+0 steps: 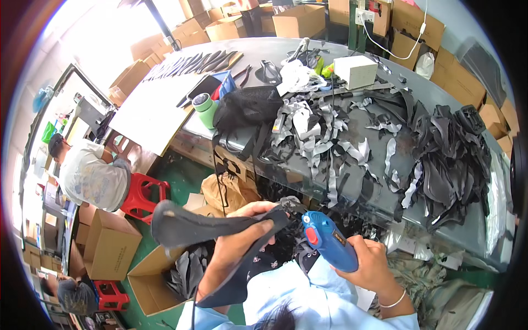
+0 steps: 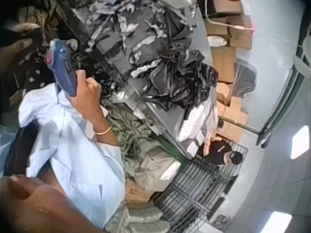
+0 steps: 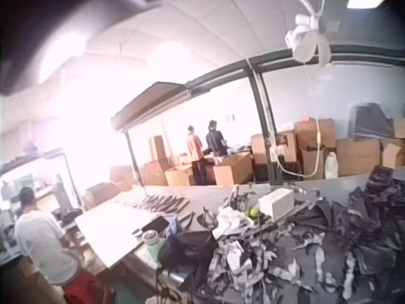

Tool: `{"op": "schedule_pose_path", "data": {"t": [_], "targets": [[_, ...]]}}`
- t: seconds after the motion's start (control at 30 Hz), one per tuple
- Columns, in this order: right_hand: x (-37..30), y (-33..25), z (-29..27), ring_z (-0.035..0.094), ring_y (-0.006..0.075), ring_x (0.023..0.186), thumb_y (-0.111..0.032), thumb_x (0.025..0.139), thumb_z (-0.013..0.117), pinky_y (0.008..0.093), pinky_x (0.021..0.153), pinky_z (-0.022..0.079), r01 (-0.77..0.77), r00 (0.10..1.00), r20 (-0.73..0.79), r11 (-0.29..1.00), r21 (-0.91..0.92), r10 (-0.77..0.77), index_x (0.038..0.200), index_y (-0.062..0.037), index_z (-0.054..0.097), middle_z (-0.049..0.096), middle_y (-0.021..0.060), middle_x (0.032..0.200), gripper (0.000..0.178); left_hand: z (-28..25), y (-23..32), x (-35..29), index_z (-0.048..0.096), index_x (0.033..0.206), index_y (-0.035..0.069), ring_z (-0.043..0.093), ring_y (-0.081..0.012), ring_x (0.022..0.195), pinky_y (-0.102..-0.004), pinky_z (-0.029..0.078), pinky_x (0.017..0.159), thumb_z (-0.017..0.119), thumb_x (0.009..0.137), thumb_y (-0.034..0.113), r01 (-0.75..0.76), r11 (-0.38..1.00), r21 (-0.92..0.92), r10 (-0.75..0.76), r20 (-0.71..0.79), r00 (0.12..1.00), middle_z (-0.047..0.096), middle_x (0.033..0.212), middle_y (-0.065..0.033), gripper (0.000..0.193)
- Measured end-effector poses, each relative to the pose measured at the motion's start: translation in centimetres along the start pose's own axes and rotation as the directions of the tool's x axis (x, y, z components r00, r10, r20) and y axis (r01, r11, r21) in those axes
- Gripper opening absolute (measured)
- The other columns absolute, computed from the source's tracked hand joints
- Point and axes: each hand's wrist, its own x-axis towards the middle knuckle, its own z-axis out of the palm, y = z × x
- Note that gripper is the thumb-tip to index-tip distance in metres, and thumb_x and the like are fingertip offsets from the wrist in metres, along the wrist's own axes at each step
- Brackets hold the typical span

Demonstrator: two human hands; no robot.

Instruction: The person uses a blue electric rotary cutter to trim the edges of black fabric pieces. They pick up individual pieces from a pile on a table, cut along the edges, and place the finished pieces into a cardboard box. The process is repeated for multiple items in a workshop setting.

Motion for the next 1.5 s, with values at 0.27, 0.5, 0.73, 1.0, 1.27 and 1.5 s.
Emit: {"op": "schedule_pose_path", "data": {"t": [0.27,0.5,0.73,1.0,1.27,1.5], "targets": [[-0.6,0.1,-0.3,0.059,0.0264,0.054,-0.013,0.058,0.075,0.0343,0.053,0.046,0.052,0.994,0.104,0.992,-0.112,-0.04,0.086,-0.0018,0.053,0.059,0.0089,0.062,0.038,0.1,1.2,-0.1,0.06,0.113,-0.002,0.056,-0.0072,0.071,-0.0201,0.045,0.063,0.062,0.082,0.007,0.198,0.971,0.134,-0.208,0.061,0.976,0.062,0.09,-0.0035,0.032],[-0.5,0.0,0.3,0.053,0.0236,0.046,-0.017,0.062,0.076,0.032,0.05,0.039,0.132,0.989,0.082,0.981,-0.145,-0.122,0.085,-0.0041,0.051,0.053,0.0056,0.054,0.037,-0.1,1.9,0.6,0.061,0.11,-0.004,0.058,-0.0101,0.069,-0.0221,0.047,0.065,0.061,0.08,0.005,0.133,0.93,0.343,-0.201,0.17,0.965,0.064,0.086,-0.0064,0.032],[0.0,-0.5,0.5,0.054,0.0229,0.046,-0.017,0.061,0.076,0.0314,0.05,0.04,0.154,0.985,0.093,0.986,-0.06,-0.148,0.086,-0.0039,0.051,0.054,0.0052,0.054,0.038,-0.1,0.7,2.1,0.062,0.114,0.002,0.061,-0.0149,0.084,-0.0268,0.048,0.078,0.061,0.082,0.009,-0.005,0.838,0.546,-0.214,0.338,0.916,0.065,0.098,-0.008,0.032],[0.6,-1.8,1.6,0.058,0.0256,0.051,-0.02,0.059,0.079,0.0338,0.051,0.046,0.133,0.988,0.072,0.99,0.037,-0.135,0.087,-0.0027,0.053,0.058,0.0076,0.059,0.042,-0.1,-1.9,3.5,0.062,0.115,0.003,0.061,-0.0147,0.095,-0.0269,0.048,0.084,0.063,0.082,0.015,-0.159,0.822,0.547,-0.128,0.45,0.884,0.065,0.108,-0.0108,0.035],[0.7,-1.0,2.1,0.061,0.027,0.054,-0.021,0.06,0.079,0.0343,0.051,0.048,0.05,0.999,0.006,0.999,0.0,-0.05,0.088,-0.0027,0.053,0.059,0.0097,0.062,0.042,-1.8,0.9,1.5,0.05,0.116,-0.003,0.058,-0.0204,0.097,-0.0337,0.046,0.089,0.064,0.075,0.009,-0.521,0.853,0.019,0.516,-0.173,0.839,0.059,0.105,-0.0124,0.045],[0.8,-1.8,2.3,0.063,0.0282,0.055,-0.024,0.06,0.081,0.034,0.053,0.05,0.04,0.999,0.015,0.999,0.017,-0.041,0.09,-0.001,0.051,0.061,0.0116,0.065,0.048,1.2,-1.0,0.6,0.046,0.114,0.004,0.055,-0.0216,0.1,-0.0366,0.042,0.092,0.056,0.082,0.011,-0.632,0.741,-0.228,0.518,-0.405,0.753,0.056,0.107,-0.0104,0.035]]}}
